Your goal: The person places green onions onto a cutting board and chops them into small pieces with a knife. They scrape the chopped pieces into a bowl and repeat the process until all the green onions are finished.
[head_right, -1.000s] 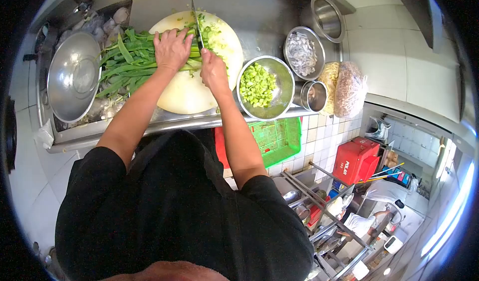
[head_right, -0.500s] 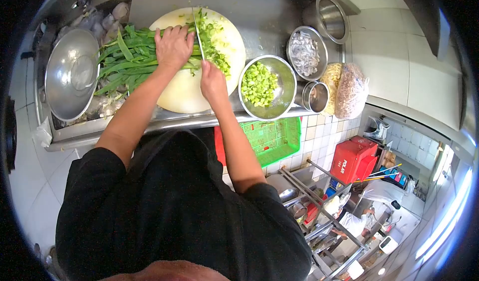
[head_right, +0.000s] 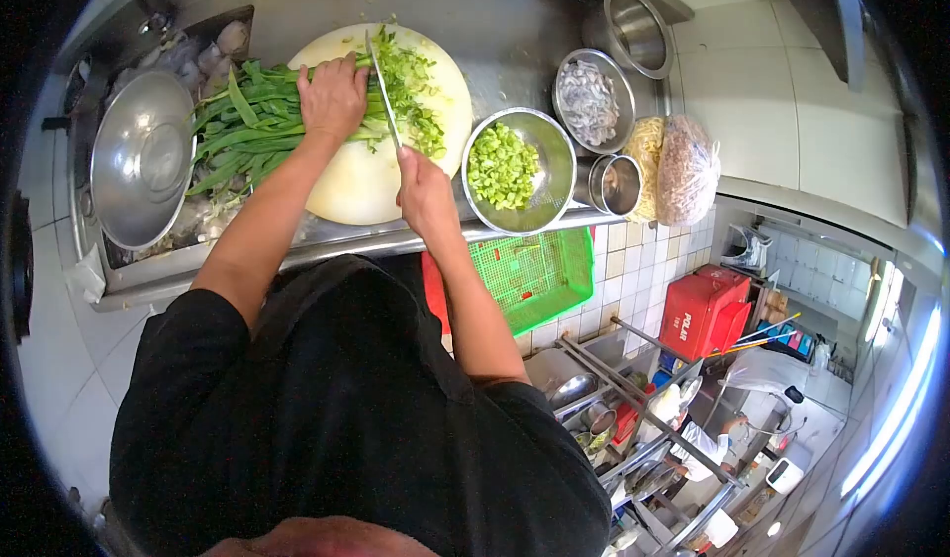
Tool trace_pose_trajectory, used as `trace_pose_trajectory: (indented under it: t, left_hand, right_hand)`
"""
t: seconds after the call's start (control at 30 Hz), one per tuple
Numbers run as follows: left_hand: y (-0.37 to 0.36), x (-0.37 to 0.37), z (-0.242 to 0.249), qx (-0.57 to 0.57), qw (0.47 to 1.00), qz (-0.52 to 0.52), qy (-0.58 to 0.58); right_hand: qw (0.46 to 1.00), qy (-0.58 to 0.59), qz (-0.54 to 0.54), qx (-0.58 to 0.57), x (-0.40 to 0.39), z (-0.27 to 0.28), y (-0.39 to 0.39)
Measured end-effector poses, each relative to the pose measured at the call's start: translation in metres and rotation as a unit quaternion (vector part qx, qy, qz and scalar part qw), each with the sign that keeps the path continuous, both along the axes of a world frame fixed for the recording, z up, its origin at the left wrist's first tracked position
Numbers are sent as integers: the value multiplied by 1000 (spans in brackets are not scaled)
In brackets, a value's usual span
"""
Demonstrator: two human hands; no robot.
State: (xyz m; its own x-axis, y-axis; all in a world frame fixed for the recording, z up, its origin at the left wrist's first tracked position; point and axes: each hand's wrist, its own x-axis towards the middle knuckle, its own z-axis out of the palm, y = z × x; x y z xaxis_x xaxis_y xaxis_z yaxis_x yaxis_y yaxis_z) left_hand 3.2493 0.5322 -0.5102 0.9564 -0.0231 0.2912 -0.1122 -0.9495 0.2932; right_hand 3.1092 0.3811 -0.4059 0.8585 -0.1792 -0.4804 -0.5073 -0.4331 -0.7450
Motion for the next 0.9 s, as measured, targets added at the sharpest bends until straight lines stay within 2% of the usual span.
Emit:
trace_pose_trajectory:
  t: [0.1, 0.23, 0.3, 0.43, 0.6, 0.73, 0.9]
  left_hand:
    - [2, 0, 0, -3, 1000, 0, 3]
    - [3, 0, 9, 13, 999, -11, 41]
    - [1, 1, 10, 17, 999, -7, 49]
    - [3, 3, 5, 14, 999, -1, 29]
    - [4, 3, 5, 11, 1000, -2, 26]
    - [7, 1, 6, 8, 1000, -4, 28]
    - [11, 0, 3, 11, 999, 5, 36]
  right_hand:
    - [1000, 25, 5, -10, -11, 0, 1]
    - [978, -161, 71, -114, 29, -72, 8]
    - [983, -118, 74, -117, 64, -64, 21]
    - [991, -89, 57, -77, 71, -67, 17]
    - [997, -10, 48, -53, 5, -75, -18]
    - [995, 97, -1, 10, -39, -32, -39]
    - [997, 32, -24, 60, -31, -10, -29]
